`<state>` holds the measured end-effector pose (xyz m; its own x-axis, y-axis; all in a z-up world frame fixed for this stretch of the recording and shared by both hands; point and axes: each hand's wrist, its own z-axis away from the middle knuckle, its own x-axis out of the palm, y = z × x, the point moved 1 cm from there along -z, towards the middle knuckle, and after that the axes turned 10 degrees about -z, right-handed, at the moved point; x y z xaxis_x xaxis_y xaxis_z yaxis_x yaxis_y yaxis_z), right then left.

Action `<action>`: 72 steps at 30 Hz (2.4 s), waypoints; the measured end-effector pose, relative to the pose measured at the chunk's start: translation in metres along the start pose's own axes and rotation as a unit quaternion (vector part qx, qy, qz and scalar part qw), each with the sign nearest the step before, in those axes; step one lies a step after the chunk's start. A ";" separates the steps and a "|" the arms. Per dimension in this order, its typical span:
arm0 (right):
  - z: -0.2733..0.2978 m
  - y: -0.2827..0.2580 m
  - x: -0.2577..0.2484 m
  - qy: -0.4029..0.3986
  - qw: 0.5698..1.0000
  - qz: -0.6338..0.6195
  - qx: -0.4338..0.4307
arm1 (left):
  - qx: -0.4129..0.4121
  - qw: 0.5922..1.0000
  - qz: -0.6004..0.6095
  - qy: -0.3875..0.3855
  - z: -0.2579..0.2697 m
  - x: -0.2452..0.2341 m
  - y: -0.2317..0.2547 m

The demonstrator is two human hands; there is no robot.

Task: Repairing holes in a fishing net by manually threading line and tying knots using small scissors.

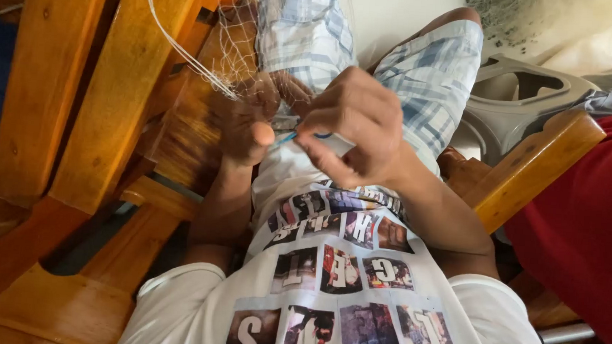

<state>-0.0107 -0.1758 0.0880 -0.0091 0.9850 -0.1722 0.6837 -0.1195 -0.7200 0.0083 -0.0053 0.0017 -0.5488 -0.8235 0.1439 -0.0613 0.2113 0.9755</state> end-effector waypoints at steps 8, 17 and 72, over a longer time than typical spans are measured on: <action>0.034 0.002 0.056 0.198 0.967 0.056 -0.150 | 0.119 0.985 -0.081 -0.100 -0.012 0.003 -0.005; 0.004 -0.038 0.025 -0.127 0.969 0.064 -0.201 | 0.099 0.987 0.119 -0.043 -0.036 0.010 0.038; -0.029 -0.016 -0.033 -0.129 0.981 0.129 0.062 | -0.058 0.993 0.068 -0.080 -0.024 0.011 0.011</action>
<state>-0.0003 -0.2033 0.1245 -0.0431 0.8582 -0.5115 0.5930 -0.3901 -0.7044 0.0211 -0.0248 0.0176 -0.6711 -0.6958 0.2558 0.1141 0.2440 0.9630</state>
